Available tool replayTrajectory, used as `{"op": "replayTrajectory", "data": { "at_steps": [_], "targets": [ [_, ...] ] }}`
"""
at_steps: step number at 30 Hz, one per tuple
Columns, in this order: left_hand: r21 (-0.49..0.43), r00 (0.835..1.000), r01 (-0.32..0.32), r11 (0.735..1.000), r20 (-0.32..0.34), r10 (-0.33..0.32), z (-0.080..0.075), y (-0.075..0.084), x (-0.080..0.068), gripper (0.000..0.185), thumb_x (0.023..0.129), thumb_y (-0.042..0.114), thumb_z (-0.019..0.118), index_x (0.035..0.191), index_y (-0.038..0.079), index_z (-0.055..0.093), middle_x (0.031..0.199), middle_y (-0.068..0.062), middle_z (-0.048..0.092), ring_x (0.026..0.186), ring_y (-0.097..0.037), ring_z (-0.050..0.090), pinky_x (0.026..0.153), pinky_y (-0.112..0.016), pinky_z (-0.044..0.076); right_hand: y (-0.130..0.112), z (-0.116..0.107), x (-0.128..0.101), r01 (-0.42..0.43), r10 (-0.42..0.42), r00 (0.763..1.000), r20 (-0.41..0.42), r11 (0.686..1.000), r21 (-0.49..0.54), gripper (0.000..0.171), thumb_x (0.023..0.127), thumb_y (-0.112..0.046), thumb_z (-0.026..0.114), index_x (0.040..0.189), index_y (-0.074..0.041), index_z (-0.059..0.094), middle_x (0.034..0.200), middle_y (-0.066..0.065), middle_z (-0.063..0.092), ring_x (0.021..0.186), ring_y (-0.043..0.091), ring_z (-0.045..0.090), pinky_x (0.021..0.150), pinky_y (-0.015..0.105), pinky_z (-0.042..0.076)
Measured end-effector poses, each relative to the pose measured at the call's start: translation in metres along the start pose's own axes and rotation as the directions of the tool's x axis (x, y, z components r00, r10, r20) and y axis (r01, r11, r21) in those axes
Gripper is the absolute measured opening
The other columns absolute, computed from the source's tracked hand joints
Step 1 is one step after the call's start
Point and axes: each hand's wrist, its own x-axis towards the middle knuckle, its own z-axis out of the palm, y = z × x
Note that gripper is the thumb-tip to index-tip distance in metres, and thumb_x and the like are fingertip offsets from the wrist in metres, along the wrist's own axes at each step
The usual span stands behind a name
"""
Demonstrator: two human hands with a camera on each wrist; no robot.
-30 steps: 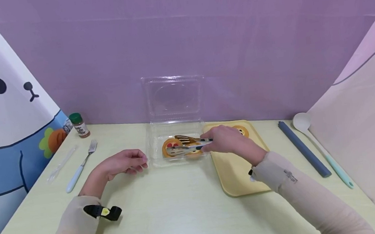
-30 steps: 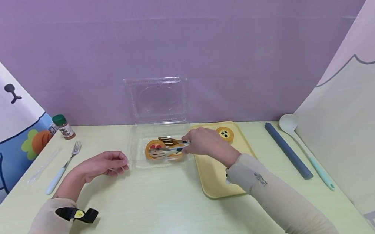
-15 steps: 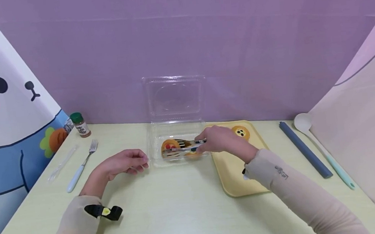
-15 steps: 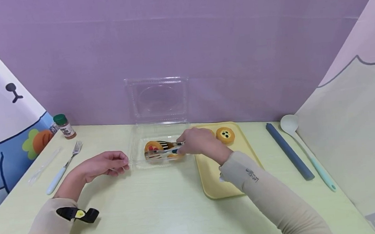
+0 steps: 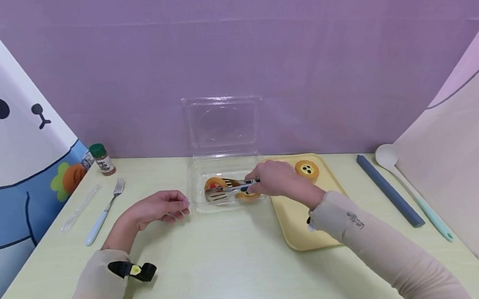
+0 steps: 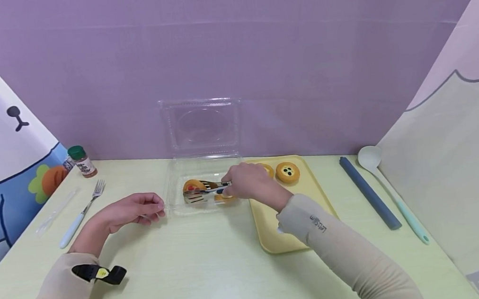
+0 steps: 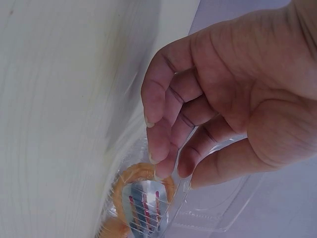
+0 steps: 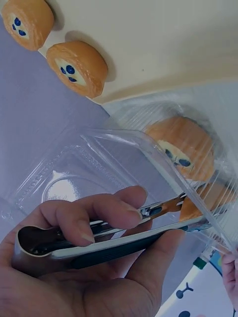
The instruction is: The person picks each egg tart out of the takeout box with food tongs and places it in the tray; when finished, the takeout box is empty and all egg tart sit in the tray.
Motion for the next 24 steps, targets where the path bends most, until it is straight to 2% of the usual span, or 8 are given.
{"op": "replayTrajectory", "data": {
  "at_steps": [9, 11, 17, 21, 24],
  "targets": [
    [-0.003, 1.000, 0.004, 1.000, 0.002, -0.004, 0.000, 0.001, 0.000, 0.030, 0.102, 0.025, 0.057, 0.118, -0.002, 0.056, 0.106, -0.008, 0.067, 0.094, -0.021, 0.061, 0.083, -0.035, 0.053, -0.001, 0.003, 0.001, -0.008, 0.008, 1.000, -0.015, 1.000, -0.005, 0.041, 0.092, -0.046, 0.067, 0.131, -0.034, 0.067, 0.131, -0.001, 0.069, 0.101, 0.020, 0.066, 0.058, 0.035, 0.044],
    [-0.004, 1.000, 0.005, 1.000, 0.001, -0.005, 0.000, 0.001, 0.000, 0.030, 0.102, 0.025, 0.057, 0.117, -0.002, 0.057, 0.106, -0.009, 0.067, 0.093, -0.021, 0.061, 0.083, -0.035, 0.053, -0.001, 0.003, 0.000, -0.005, 0.005, 1.000, -0.021, 1.000, -0.004, 0.040, 0.092, -0.046, 0.067, 0.131, -0.034, 0.067, 0.127, 0.001, 0.071, 0.093, 0.019, 0.066, 0.055, 0.035, 0.043],
    [-0.001, 1.000, 0.003, 1.000, -0.004, -0.003, 0.000, 0.000, 0.000, 0.030, 0.102, 0.024, 0.058, 0.118, -0.002, 0.057, 0.105, -0.008, 0.067, 0.093, -0.020, 0.061, 0.083, -0.035, 0.053, -0.001, 0.007, -0.005, 0.039, -0.040, 0.996, -0.083, 0.999, -0.010, 0.036, 0.092, -0.043, 0.067, 0.128, -0.035, 0.069, 0.092, 0.001, 0.076, 0.062, 0.014, 0.052, 0.047, 0.032, 0.036],
    [-0.002, 1.000, 0.004, 1.000, -0.002, -0.004, 0.000, 0.000, 0.001, 0.030, 0.102, 0.024, 0.057, 0.117, -0.001, 0.057, 0.106, -0.008, 0.067, 0.093, -0.020, 0.062, 0.083, -0.035, 0.053, 0.001, 0.012, -0.008, 0.055, -0.053, 0.990, -0.134, 0.998, 0.012, 0.034, 0.093, -0.041, 0.067, 0.127, -0.035, 0.070, 0.068, -0.002, 0.066, 0.055, 0.012, 0.041, 0.045, 0.030, 0.032],
    [-0.002, 1.000, 0.003, 1.000, -0.001, -0.003, 0.000, 0.000, 0.001, 0.030, 0.102, 0.024, 0.057, 0.117, -0.002, 0.057, 0.105, -0.007, 0.067, 0.094, -0.020, 0.062, 0.083, -0.035, 0.053, 0.003, 0.015, -0.010, 0.053, -0.045, 0.986, -0.162, 0.998, 0.046, 0.033, 0.094, -0.041, 0.067, 0.126, -0.034, 0.070, 0.056, -0.005, 0.055, 0.053, 0.012, 0.036, 0.045, 0.029, 0.028]
  ]
}}
